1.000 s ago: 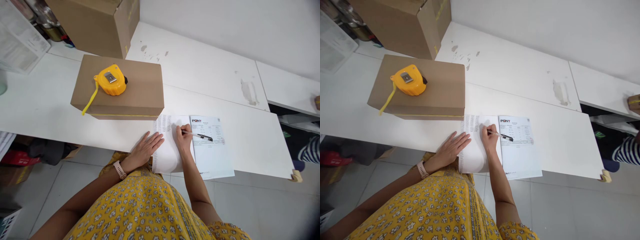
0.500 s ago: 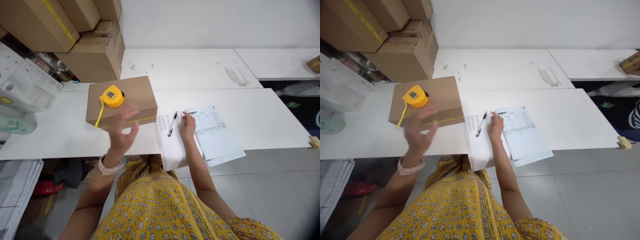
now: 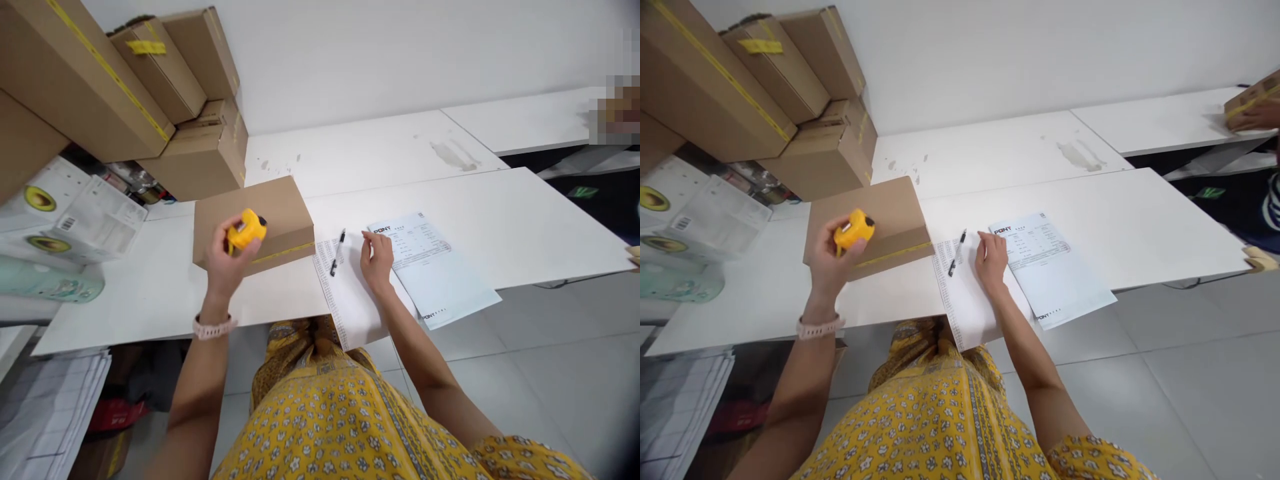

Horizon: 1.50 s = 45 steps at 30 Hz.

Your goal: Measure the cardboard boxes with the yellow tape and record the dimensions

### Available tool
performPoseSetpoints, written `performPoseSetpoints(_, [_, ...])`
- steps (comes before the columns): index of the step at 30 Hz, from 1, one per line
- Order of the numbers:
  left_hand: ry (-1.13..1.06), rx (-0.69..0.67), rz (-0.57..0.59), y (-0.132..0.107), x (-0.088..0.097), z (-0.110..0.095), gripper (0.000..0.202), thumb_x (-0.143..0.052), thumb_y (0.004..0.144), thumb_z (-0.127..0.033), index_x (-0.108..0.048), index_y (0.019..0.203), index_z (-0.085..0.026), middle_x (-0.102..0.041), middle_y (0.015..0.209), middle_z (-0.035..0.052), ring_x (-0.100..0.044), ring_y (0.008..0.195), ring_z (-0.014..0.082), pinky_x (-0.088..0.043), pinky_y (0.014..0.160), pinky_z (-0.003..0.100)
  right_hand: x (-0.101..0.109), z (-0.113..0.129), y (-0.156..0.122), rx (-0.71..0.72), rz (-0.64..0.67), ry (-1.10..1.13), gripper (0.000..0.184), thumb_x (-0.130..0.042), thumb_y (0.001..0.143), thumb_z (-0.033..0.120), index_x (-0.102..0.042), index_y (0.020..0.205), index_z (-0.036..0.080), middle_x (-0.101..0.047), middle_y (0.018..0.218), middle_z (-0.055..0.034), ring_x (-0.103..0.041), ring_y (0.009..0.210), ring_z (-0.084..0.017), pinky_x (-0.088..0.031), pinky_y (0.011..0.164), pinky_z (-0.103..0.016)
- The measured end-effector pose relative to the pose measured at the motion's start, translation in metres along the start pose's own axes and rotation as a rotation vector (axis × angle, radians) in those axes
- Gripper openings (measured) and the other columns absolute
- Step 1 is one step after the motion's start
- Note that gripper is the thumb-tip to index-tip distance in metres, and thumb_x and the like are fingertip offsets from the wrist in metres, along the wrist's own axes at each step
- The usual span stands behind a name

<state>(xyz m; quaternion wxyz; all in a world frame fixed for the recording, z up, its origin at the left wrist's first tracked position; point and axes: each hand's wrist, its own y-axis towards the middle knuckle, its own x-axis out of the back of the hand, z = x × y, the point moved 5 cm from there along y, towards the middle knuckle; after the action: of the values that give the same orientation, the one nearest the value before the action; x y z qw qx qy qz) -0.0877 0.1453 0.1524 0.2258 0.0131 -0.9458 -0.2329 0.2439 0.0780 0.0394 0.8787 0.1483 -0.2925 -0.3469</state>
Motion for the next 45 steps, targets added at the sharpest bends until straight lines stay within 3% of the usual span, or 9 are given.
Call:
performPoseSetpoints(3, [-0.247, 0.043, 0.238, -0.04, -0.018, -0.022, 0.056, -0.075, 0.083, -0.047, -0.057, 0.131, -0.025, -0.067, 0.121, 0.0097, -0.068, 0.108, 0.0263, -0.058, 0.09, 0.038, -0.008, 0.053, -0.028, -0.185, 0.291, 0.412, 0.039, -0.048, 0.101, 0.053, -0.071, 0.116, 0.025, -0.073, 0.108, -0.01, -0.064, 0.099, -0.025, -0.053, 0.09, -0.042])
performPoseSetpoints(7, [-0.277, 0.086, 0.482, -0.082, -0.035, -0.04, 0.065, -0.075, 0.081, -0.04, -0.048, 0.139, -0.028, -0.067, 0.115, 0.0077, -0.069, 0.099, 0.0236, -0.058, 0.088, 0.038, -0.026, 0.099, -0.069, -0.496, 0.735, 0.889, 0.062, -0.045, 0.096, 0.075, -0.075, 0.114, 0.024, -0.074, 0.104, -0.0086, -0.068, 0.093, -0.022, -0.055, 0.086, -0.039])
performPoseSetpoints(13, [-0.303, 0.189, 0.559, -0.093, -0.027, -0.027, 0.065, -0.075, 0.081, -0.039, -0.047, 0.138, -0.026, -0.068, 0.11, 0.0067, -0.069, 0.098, 0.0233, -0.056, 0.089, 0.038, -0.028, 0.107, -0.078, -0.498, 0.929, 0.879, 0.055, -0.06, 0.091, 0.072, -0.076, 0.103, 0.02, -0.071, 0.088, -0.0052, -0.063, 0.08, -0.017, -0.052, 0.079, -0.035])
performPoseSetpoints(17, [-0.394, 0.267, 0.431, -0.076, 0.001, -0.005, 0.065, -0.08, 0.075, -0.042, -0.054, 0.133, -0.026, -0.07, 0.106, 0.0054, -0.069, 0.089, 0.0208, -0.056, 0.076, 0.03, -0.023, 0.11, -0.049, -0.4, 0.865, 0.829, 0.045, -0.073, 0.083, 0.065, -0.073, 0.094, 0.022, -0.067, 0.085, -0.0018, -0.056, 0.072, -0.014, -0.049, 0.068, -0.031])
performPoseSetpoints(22, [-0.445, 0.312, 0.03, -0.012, 0.082, 0.026, 0.054, -0.082, 0.066, -0.039, -0.067, 0.115, -0.024, -0.073, 0.105, 0.0028, -0.069, 0.086, 0.0209, -0.057, 0.074, 0.03, -0.023, 0.091, 0.044, -0.387, 0.508, 0.774, 0.036, -0.082, 0.075, 0.054, -0.065, 0.077, 0.022, -0.052, 0.063, 0.0047, -0.045, 0.059, -0.01, -0.041, 0.059, -0.028])
performPoseSetpoints(27, [-0.424, 0.41, -0.044, 0.048, 0.139, 0.063, 0.039, -0.077, 0.071, -0.046, -0.068, 0.1, -0.021, -0.076, 0.1, 0.0033, -0.07, 0.094, 0.0248, -0.059, 0.071, 0.031, -0.063, 0.09, 0.11, -0.38, 0.455, 0.644, 0.031, -0.078, 0.079, 0.038, -0.057, 0.066, 0.02, -0.053, 0.065, 0.0031, -0.044, 0.061, -0.009, -0.042, 0.062, -0.027])
performPoseSetpoints(33, [-0.441, 0.499, 0.03, 0.06, 0.151, 0.098, 0.041, -0.076, 0.073, -0.039, -0.068, 0.105, -0.015, -0.077, 0.104, 0.0057, -0.071, 0.093, 0.0215, -0.06, 0.073, 0.028, -0.113, 0.097, 0.115, -0.341, 0.496, 0.422, 0.023, -0.067, 0.084, 0.031, -0.055, 0.068, 0.021, -0.056, 0.068, 0.0014, -0.051, 0.067, -0.012, -0.042, 0.063, -0.028])
performPoseSetpoints(38, [-0.508, 0.534, 0.039, 0.05, 0.148, 0.109, 0.039, -0.074, 0.074, -0.036, -0.069, 0.106, -0.013, -0.078, 0.102, 0.0088, -0.073, 0.093, 0.0256, -0.063, 0.075, 0.036, -0.126, 0.098, 0.111, -0.25, 0.539, 0.231, 0.022, -0.066, 0.085, 0.043, -0.064, 0.087, 0.021, -0.068, 0.092, -0.0033, -0.058, 0.081, -0.017, -0.044, 0.071, -0.031])
performPoseSetpoints(45, [-0.627, 0.533, 0.104, 0.047, 0.144, 0.114, 0.041, -0.072, 0.08, -0.033, -0.07, 0.112, -0.009, -0.078, 0.109, 0.0142, -0.074, 0.095, 0.0288, -0.065, 0.082, 0.043, -0.135, 0.098, 0.098, -0.365, 0.581, 0.384, 0.03, -0.068, 0.083, 0.046, -0.064, 0.094, 0.019, -0.072, 0.105, -0.0081, -0.063, 0.089, -0.019, -0.047, 0.074, -0.03])
